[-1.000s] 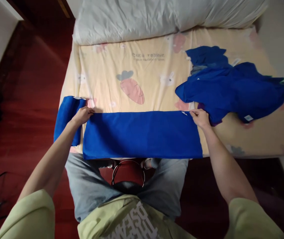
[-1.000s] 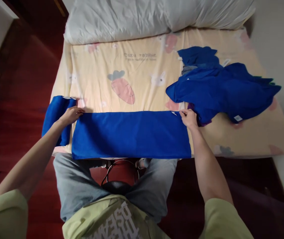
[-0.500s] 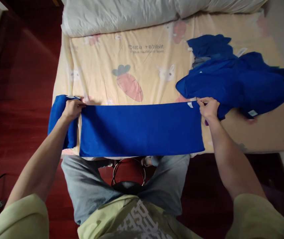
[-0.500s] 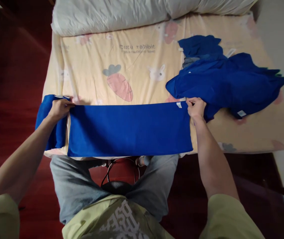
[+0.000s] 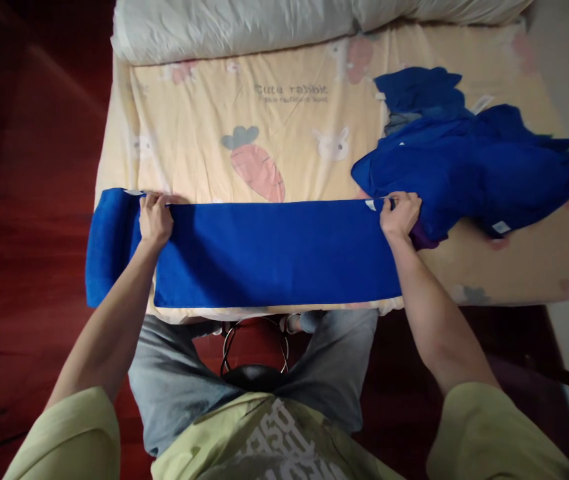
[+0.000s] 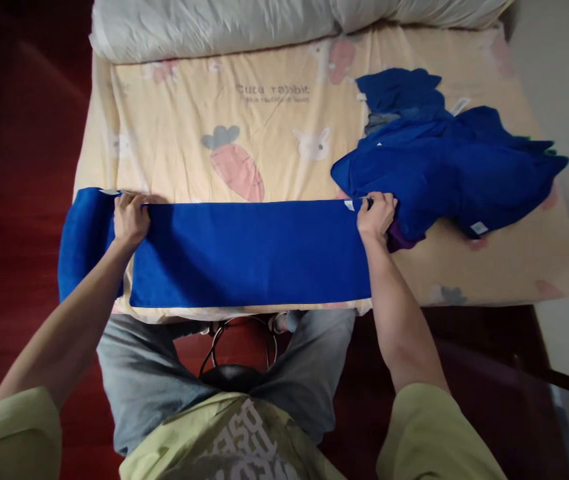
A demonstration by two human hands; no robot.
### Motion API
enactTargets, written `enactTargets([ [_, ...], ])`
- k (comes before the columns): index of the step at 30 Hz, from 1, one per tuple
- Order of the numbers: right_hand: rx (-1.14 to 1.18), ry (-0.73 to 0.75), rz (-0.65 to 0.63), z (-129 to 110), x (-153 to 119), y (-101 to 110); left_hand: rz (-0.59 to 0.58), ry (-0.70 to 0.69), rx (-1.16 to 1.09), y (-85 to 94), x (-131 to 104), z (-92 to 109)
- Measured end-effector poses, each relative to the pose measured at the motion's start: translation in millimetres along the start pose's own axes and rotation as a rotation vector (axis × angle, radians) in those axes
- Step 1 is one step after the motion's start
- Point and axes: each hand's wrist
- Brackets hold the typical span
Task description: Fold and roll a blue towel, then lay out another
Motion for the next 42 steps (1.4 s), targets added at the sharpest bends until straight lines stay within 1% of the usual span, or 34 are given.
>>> enactTargets([
  [2,-0.016,0.037,0.019,-29.6,-18.7,-1.7,0.055,-0.065,-0.010,-6.2,-15.7,18.3],
  [3,-0.014,0.110,-0.017,-46.1,-29.7,-5.5,0.058,-0.106,-0.010,-11.0,-24.1,27.6],
  [4,-0.004,0.206,-0.081,-62.6,-41.3,-11.4,0.044,-0.146,-0.011,-17.1,-32.3,36.4],
  [6,0.025,0.358,-0.205,-92.1,-63.4,-27.8,-0.004,-0.193,-0.029,-31.7,-45.8,49.7],
  [8,0.054,0.410,-0.276,-112.0,-79.9,-45.2,-0.038,-0.178,-0.060,-46.2,-53.5,55.8],
  [10,0.075,0.413,-0.301,-118.9,-86.6,-56.7,-0.048,-0.140,-0.082,-56.0,-55.5,55.4],
  [12,0.091,0.412,-0.307,-111.5,-81.9,-58.6,-0.051,-0.133,-0.079,-59.0,-54.4,51.3],
  [14,0.099,0.381,-0.293,-90.8,-67.0,-50.8,-0.061,-0.157,-0.065,-56.7,-53.5,46.7],
  [16,0.078,0.299,-0.253,-59.3,-45.6,-36.2,-0.065,-0.180,-0.058,-53.2,-54.1,43.4],
  [18,0.027,0.198,-0.210,-21.6,-22.6,-18.4,-0.054,-0.185,-0.059,-51.4,-55.5,41.9],
  [20,-0.028,0.134,-0.196,15.8,-2.3,-0.9,-0.040,-0.176,-0.060,-52.0,-56.5,41.7],
  [22,-0.085,0.126,-0.238,47.3,13.7,13.9,-0.038,-0.169,-0.061,-53.6,-56.7,41.9],
  [24,-0.144,0.152,-0.302,70.3,26.7,24.8,-0.045,-0.164,-0.061,-54.7,-56.3,41.8],
  [26,-0.195,0.159,-0.339,85.6,39.5,32.1,-0.053,-0.163,-0.060,-55.0,-55.8,41.2],
  [28,-0.234,0.110,-0.348,95.0,53.2,36.8,-0.057,-0.162,-0.059,-55.1,-55.6,40.9],
  [30,-0.252,0.029,-0.346,98.2,66.3,39.4,-0.056,-0.165,-0.060,-55.2,-55.6,41.5],
  [32,-0.235,-0.034,-0.334,92.8,74.2,40.1,-0.048,-0.164,-0.062,-54.8,-55.8,43.2],
  [34,-0.191,-0.082,-0.281,77.0,71.3,37.8,-0.045,-0.161,-0.061,-53.0,-56.4,45.1],
  [35,-0.165,-0.101,-0.230,65.5,64.6,35.3,-0.052,-0.161,-0.059,-51.5,-57.0,45.4],
  [37,-0.119,-0.082,-0.119,38.1,40.5,27.0,-0.065,-0.155,-0.054,-47.7,-58.5,43.8],
  [38,-0.102,-0.029,-0.085,23.7,24.3,21.3,-0.063,-0.144,-0.053,-45.9,-59.4,41.7],
  [39,-0.090,0.049,-0.084,9.9,6.5,14.8,-0.055,-0.127,-0.054,-44.4,-60.3,38.6],
  [40,-0.081,0.134,-0.115,-2.5,-11.3,7.6,-0.045,-0.103,-0.056,-43.4,-61.1,35.0],
  [42,-0.068,0.262,-0.217,-20.6,-42.5,-7.3,-0.035,-0.058,-0.055,-43.3,-62.2,27.0],
])
Point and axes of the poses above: each hand's wrist, its own x-axis towards the middle knuckle, its own y-axis out of the back of the hand, z = x × y, and after that the axes turned 11 degrees about -z, right-handed
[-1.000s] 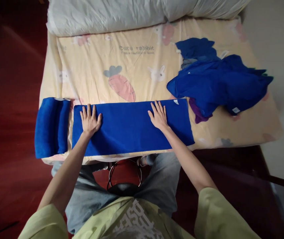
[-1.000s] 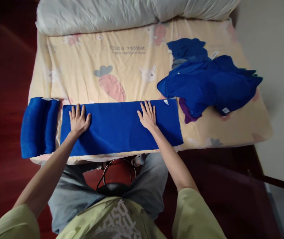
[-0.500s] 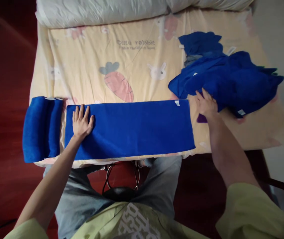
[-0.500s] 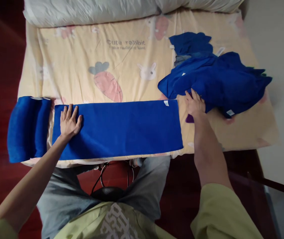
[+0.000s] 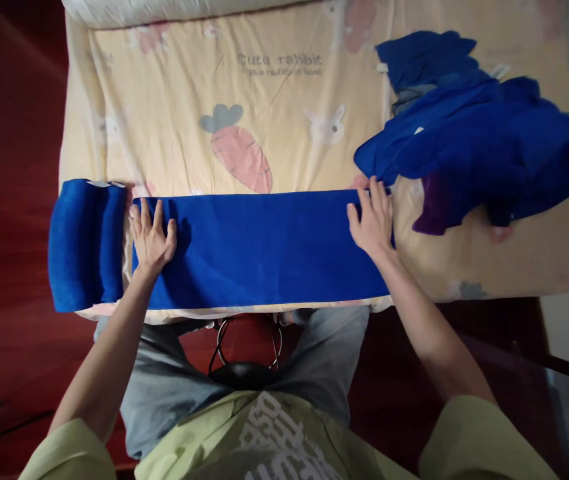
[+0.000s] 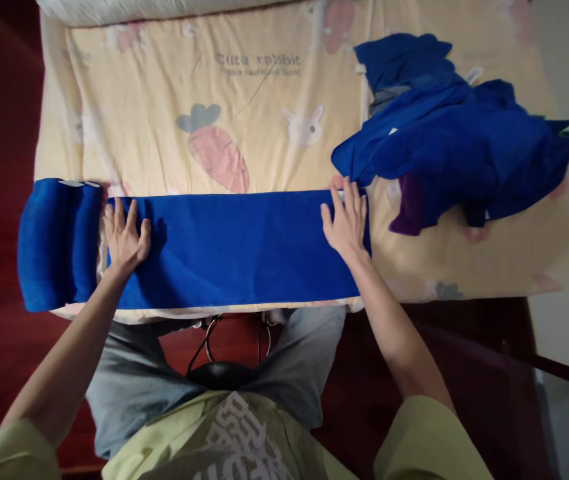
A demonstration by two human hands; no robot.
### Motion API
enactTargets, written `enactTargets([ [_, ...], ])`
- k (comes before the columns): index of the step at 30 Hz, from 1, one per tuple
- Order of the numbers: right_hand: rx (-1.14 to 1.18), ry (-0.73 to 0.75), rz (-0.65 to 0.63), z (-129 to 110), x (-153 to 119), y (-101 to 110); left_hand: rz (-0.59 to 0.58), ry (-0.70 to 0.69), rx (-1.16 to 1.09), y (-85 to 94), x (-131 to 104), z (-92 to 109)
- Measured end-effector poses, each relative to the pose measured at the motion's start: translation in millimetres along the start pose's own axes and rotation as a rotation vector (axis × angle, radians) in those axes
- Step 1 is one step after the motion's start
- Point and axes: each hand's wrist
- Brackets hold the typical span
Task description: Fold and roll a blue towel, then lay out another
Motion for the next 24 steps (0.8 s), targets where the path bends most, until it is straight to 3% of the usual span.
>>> enactTargets([
  [2,0.015,0.052,-0.066,-12.2,-13.7,-15.9,-0.010,0.019,0.007,-1.4,-0.9,-6.9],
  [5,0.036,0.025,-0.060,-4.8,-20.3,-27.5,-0.022,0.013,0.027,-4.2,-3.3,-13.1],
  [9,0.032,-0.040,-0.034,20.9,-28.2,-20.7,-0.008,0.007,0.036,-4.9,-14.2,-16.0],
  [12,0.031,0.019,-0.071,26.7,-49.0,-10.7,0.002,0.008,0.012,-3.0,-29.4,-15.4],
  [17,0.035,0.145,-0.146,25.4,-107.7,-9.3,-0.069,-0.077,-0.017,-4.3,-71.9,-16.1],
  [24,0.089,0.014,-0.041,54.8,-177.1,-16.5,-0.048,-0.109,-0.072,-15.3,-141.6,-43.8],
])
Point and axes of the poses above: each hand's wrist, its own x-axis towards the middle knuckle, its own y-axis out of the back of the hand, z = x × y, and after that the axes turned 11 degrees about -z, right-handed
